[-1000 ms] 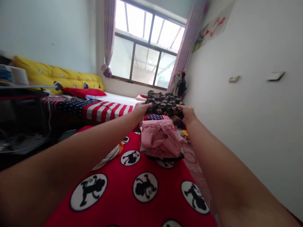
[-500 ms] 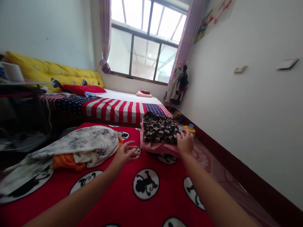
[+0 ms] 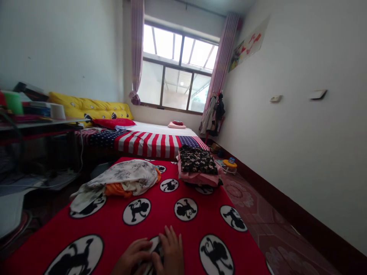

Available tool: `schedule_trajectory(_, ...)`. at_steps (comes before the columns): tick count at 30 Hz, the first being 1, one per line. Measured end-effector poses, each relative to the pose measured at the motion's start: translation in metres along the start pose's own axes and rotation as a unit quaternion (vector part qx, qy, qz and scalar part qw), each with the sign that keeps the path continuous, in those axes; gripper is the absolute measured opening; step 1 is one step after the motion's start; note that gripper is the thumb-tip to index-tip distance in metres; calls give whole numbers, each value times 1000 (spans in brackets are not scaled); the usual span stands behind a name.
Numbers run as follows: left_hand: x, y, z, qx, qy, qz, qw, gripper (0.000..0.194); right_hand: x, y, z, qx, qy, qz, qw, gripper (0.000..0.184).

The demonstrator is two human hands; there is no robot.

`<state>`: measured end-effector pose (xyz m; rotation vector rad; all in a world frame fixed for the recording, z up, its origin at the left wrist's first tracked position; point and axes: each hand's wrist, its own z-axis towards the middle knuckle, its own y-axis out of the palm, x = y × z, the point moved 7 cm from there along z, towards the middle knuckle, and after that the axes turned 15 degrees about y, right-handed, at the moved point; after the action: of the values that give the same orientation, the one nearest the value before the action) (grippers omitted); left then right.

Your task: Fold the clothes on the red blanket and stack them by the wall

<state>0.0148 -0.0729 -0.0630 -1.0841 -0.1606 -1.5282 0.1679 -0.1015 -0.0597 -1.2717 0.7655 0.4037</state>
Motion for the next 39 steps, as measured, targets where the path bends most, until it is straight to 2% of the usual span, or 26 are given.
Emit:
schedule_trajectory(2, 10, -3, 0, 18, -5, 9, 1000, 19, -11, 1, -8, -14, 2, -40, 999, 44)
schedule_trajectory(5, 20, -8, 3, 44, -16, -7, 999, 16, -21, -7, -14, -5, 3, -47, 999, 41)
schedule_trajectory(15, 20, -18, 0, 102, -49, -64, 991, 13, -11, -23, -12, 60, -24, 121, 991, 20)
schedule_trajectory(25, 9, -17, 1, 83, -61, -29, 994, 23, 4, -20, 1, 100, -17, 184, 978, 20)
schedule_trajectory(39, 18, -22, 3, 86, -66, -29, 994, 23, 5, -20, 2, 103, -19, 184, 977, 19)
